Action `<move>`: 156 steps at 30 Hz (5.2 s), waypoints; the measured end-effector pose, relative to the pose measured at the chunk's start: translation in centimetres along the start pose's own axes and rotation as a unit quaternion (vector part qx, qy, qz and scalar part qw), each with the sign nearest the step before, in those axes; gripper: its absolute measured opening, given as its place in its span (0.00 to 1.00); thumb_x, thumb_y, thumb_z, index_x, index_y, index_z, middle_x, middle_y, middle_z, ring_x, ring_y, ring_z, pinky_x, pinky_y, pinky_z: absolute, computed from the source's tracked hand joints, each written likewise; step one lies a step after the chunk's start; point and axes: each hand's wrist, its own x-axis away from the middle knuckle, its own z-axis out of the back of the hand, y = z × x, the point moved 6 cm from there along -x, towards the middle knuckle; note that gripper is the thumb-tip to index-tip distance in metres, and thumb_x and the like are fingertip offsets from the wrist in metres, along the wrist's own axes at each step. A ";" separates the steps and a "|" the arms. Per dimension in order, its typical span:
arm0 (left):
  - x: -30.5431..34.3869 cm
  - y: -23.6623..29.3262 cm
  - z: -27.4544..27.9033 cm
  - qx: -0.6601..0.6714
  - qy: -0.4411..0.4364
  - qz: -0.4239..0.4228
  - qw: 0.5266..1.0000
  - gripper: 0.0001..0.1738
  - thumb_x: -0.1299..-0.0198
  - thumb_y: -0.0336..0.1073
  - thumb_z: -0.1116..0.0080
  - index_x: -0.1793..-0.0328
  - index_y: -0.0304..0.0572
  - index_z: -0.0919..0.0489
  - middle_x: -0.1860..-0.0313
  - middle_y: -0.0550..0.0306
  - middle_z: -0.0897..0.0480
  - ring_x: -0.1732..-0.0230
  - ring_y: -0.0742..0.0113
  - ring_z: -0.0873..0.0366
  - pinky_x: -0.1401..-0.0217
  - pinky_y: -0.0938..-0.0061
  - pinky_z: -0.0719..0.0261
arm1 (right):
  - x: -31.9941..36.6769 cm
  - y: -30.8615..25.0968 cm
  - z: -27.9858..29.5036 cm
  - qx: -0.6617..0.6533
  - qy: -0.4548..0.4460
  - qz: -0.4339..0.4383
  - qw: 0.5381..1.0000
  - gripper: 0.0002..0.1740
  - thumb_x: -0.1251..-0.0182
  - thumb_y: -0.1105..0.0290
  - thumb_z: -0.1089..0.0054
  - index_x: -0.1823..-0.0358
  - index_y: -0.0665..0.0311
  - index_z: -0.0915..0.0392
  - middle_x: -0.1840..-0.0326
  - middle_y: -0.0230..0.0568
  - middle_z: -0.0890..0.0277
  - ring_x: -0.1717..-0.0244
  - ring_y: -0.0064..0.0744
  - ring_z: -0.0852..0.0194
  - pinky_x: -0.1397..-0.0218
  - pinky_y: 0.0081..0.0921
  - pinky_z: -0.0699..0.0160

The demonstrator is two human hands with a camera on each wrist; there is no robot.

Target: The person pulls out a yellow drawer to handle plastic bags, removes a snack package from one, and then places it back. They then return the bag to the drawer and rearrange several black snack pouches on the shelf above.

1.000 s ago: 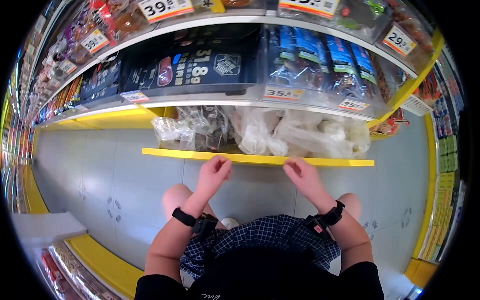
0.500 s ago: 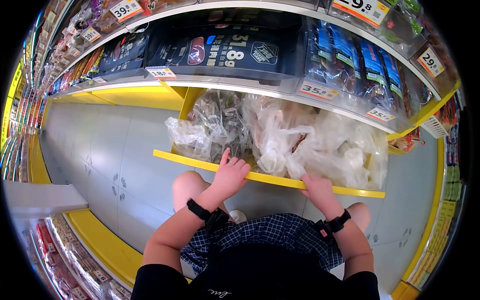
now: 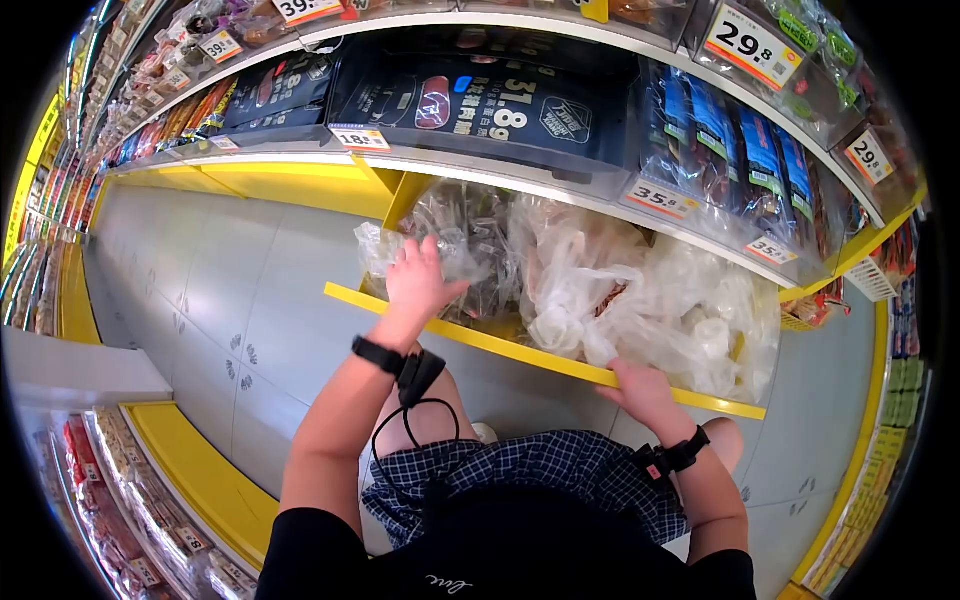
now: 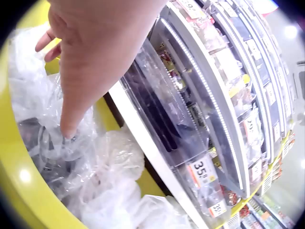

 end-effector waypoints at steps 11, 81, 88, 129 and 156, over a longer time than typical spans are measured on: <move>-4.6 -5.4 -2.5 0.240 -0.025 0.024 0.970 0.13 0.48 0.42 0.47 0.73 0.38 0.23 0.70 0.51 0.21 0.65 0.64 0.22 0.58 0.69 0.28 | -1.6 -3.8 4.5 -0.032 -0.026 0.026 0.999 0.24 0.48 0.50 0.43 0.62 0.64 0.32 0.71 0.46 0.27 0.67 0.46 0.28 0.65 0.37 0.30; -1.2 -12.1 11.8 0.641 0.181 0.041 0.744 0.11 0.36 0.37 0.56 0.68 0.39 0.31 0.77 0.66 0.30 0.79 0.82 0.37 0.75 0.85 0.36 | -4.3 6.9 4.1 -0.568 0.130 -0.253 0.772 0.09 0.42 0.69 0.53 0.65 0.63 0.25 0.80 0.31 0.33 0.85 0.22 0.31 0.83 0.19 0.27; -0.3 -4.4 12.5 0.693 0.096 -0.029 0.714 0.11 0.35 0.37 0.58 0.67 0.38 0.32 0.80 0.63 0.28 0.80 0.78 0.30 0.77 0.84 0.35 | -6.1 5.2 5.6 -0.520 0.123 -0.190 0.824 0.19 0.47 0.65 0.43 0.55 0.66 0.31 0.76 0.36 0.28 0.80 0.27 0.26 0.77 0.22 0.24; -1.2 -4.2 18.0 0.327 0.333 -0.174 0.867 0.06 0.48 0.29 0.45 0.66 0.39 0.31 0.70 0.53 0.24 0.66 0.63 0.25 0.62 0.73 0.29 | -6.5 -10.5 16.2 -0.623 0.288 0.004 0.727 0.09 0.35 0.73 0.60 0.68 0.66 0.28 0.85 0.27 0.34 0.88 0.13 0.39 0.86 0.12 0.42; -2.1 -1.5 11.0 0.577 0.137 -0.126 0.795 0.07 0.41 0.33 0.50 0.66 0.36 0.27 0.75 0.68 0.30 0.70 0.83 0.37 0.67 0.85 0.35 | 0.1 -3.3 15.2 -0.573 0.427 -0.083 0.695 0.14 0.37 0.73 0.63 0.81 0.63 0.34 0.91 0.28 0.43 0.92 0.16 0.51 0.89 0.17 0.54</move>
